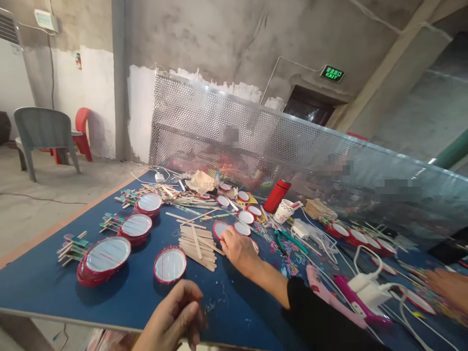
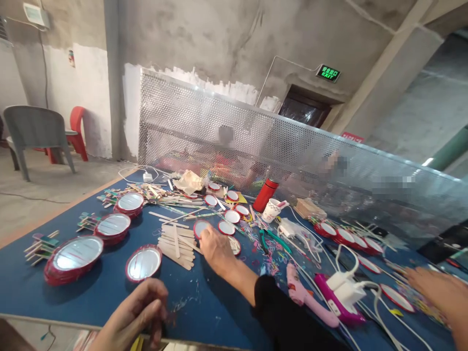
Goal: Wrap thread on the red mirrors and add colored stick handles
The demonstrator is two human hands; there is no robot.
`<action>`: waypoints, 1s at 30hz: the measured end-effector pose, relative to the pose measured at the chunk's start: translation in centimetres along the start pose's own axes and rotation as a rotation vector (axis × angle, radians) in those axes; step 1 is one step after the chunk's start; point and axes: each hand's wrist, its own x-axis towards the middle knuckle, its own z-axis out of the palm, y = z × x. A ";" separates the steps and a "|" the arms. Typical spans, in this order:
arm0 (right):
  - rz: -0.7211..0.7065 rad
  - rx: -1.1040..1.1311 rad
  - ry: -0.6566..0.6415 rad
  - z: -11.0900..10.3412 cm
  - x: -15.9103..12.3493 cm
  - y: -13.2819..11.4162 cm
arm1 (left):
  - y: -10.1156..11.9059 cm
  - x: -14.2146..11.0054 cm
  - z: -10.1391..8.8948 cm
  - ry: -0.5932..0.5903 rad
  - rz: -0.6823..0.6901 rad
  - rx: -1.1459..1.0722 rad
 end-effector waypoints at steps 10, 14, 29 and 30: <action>-0.452 0.022 0.517 -4.8 -10.3 -9.1 | 0.3 0.6 1.9 0.171 -0.036 0.334; -0.537 0.104 0.364 -5.3 -10.7 -6.8 | 0.4 0.4 2.3 0.233 -0.041 0.428; 0.274 -0.127 -0.490 -2.6 -9.0 13.1 | 1.0 0.0 2.5 0.182 0.018 0.569; 0.270 -0.109 -0.504 -2.5 -9.0 13.1 | 0.9 0.1 2.3 0.164 0.023 0.586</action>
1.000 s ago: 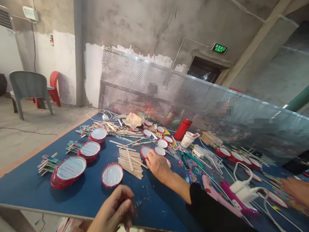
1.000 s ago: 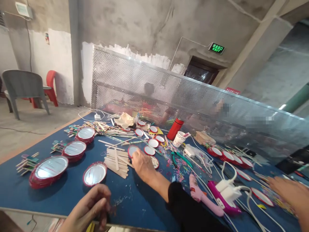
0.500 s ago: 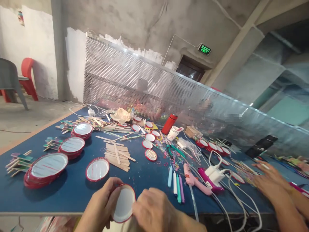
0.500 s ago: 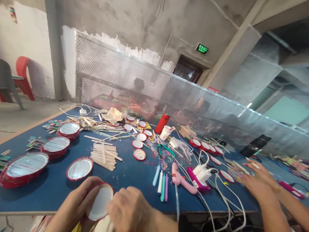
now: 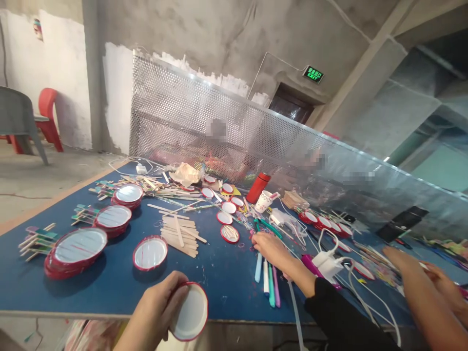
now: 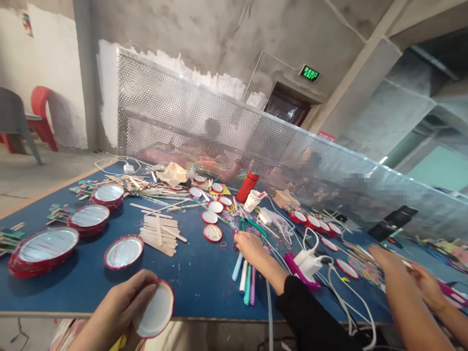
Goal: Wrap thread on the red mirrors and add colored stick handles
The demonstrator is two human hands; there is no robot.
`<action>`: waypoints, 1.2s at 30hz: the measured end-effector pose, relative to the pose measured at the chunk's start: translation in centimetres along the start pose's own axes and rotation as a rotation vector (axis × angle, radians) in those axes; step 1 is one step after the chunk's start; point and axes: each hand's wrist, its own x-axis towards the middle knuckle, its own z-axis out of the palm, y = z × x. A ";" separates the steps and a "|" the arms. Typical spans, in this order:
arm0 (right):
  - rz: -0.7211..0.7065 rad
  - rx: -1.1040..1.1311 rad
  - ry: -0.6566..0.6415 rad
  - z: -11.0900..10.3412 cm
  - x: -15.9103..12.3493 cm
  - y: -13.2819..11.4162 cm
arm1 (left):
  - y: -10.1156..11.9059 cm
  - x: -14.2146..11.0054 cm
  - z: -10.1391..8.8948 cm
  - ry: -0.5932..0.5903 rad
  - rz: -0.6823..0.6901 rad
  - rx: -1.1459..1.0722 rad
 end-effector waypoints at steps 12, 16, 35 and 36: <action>-0.008 0.431 0.153 0.6 -0.1 -1.2 | 1.3 -1.2 -0.3 -0.037 0.135 0.222; 0.073 0.755 0.157 -0.8 -0.6 -3.0 | 1.2 -1.4 -0.1 -0.002 0.162 0.178; 0.013 1.597 0.014 -4.6 -5.3 -19.4 | 1.1 -0.9 -0.8 -0.118 0.026 -0.068; -0.010 1.564 0.026 -4.6 -5.5 -19.6 | 1.1 -0.9 -0.8 -0.123 0.027 -0.079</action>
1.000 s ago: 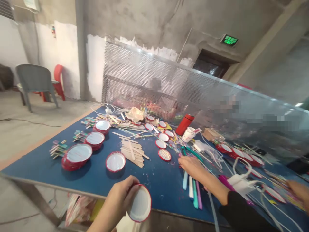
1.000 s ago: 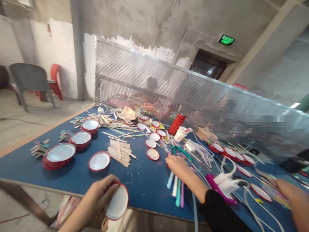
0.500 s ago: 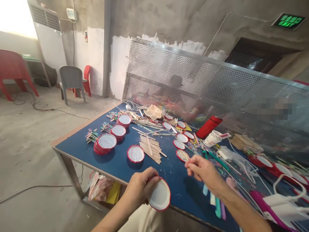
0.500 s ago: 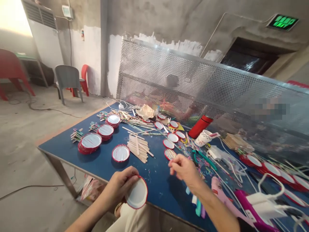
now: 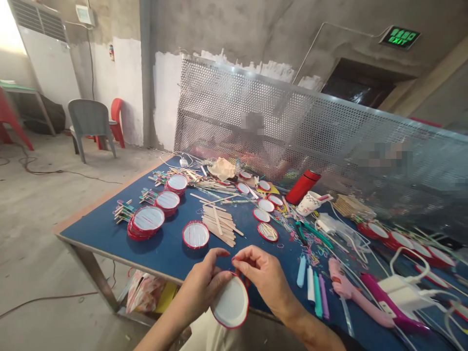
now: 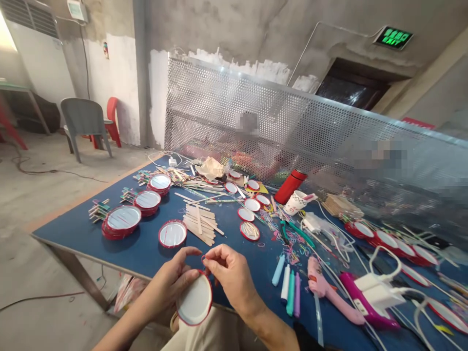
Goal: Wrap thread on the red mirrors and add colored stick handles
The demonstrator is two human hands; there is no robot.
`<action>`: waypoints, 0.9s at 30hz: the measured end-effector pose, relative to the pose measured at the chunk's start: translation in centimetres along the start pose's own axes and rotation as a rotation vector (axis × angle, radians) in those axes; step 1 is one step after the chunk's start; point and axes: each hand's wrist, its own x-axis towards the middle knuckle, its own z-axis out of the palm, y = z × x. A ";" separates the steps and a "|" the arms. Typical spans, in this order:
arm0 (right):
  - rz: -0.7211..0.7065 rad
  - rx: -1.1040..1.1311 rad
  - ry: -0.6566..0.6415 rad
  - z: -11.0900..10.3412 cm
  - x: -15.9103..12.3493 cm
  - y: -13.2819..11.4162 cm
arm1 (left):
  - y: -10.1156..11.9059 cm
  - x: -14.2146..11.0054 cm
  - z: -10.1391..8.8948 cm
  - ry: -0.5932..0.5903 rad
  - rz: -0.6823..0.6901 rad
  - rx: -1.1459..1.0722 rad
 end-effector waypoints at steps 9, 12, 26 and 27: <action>0.011 0.000 -0.112 1.0 -0.7 0.9 | -0.7 -0.3 0.1 0.063 0.019 -0.090; 0.057 0.007 -0.132 0.9 -0.6 0.8 | -0.4 -0.4 -0.1 0.056 0.013 -0.052; -0.037 0.179 0.106 -0.2 -0.2 -0.3 | 0.7 0.1 -0.5 -0.039 0.086 0.163; -0.095 0.083 0.111 -0.4 -0.6 -0.3 | 0.7 0.2 -0.4 -0.008 0.080 0.153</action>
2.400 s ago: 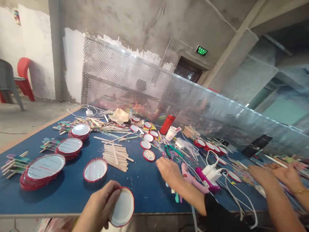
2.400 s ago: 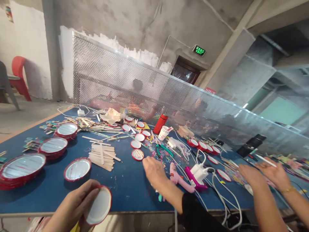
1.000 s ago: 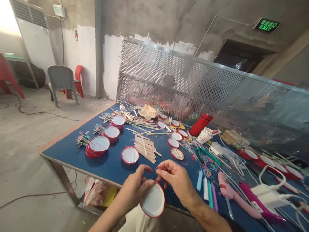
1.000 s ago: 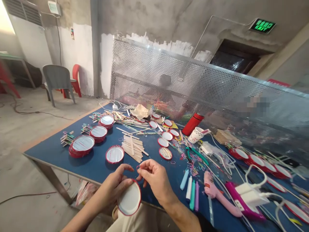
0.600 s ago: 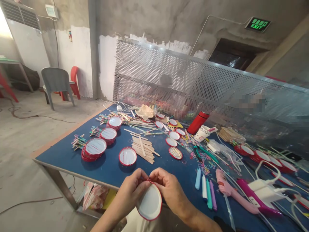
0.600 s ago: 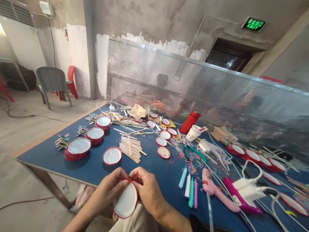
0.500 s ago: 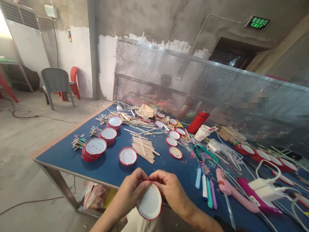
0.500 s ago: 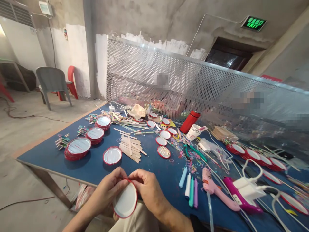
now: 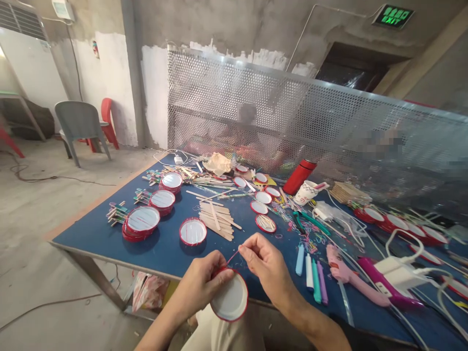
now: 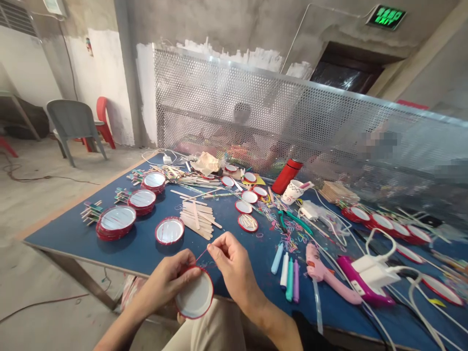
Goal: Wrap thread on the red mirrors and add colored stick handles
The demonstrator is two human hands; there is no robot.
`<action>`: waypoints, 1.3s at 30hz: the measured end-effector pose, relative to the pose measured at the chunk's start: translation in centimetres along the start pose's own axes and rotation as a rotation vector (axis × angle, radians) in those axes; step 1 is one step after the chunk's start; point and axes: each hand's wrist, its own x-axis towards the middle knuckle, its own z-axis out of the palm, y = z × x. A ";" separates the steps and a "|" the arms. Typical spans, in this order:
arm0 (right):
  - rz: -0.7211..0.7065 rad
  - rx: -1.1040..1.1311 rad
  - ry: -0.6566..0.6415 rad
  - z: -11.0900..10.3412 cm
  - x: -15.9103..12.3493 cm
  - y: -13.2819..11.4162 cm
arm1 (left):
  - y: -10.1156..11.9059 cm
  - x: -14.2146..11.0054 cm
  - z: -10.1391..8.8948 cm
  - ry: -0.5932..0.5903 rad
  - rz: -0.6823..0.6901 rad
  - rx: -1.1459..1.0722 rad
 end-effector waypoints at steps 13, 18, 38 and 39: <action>-0.250 -0.491 0.025 -0.8 -4.2 2.3 | -0.1 0.1 1.2 0.108 -0.168 -0.122; -0.128 -0.462 0.013 -1.2 -4.1 3.0 | 0.2 0.1 0.6 0.112 -0.133 -0.156; 0.178 -0.008 0.179 0.3 -4.3 2.4 | 0.9 -0.3 0.5 0.059 -0.031 0.048; 0.176 -0.015 0.180 0.4 -4.5 2.3 | 1.0 -0.2 0.4 0.018 -0.028 0.063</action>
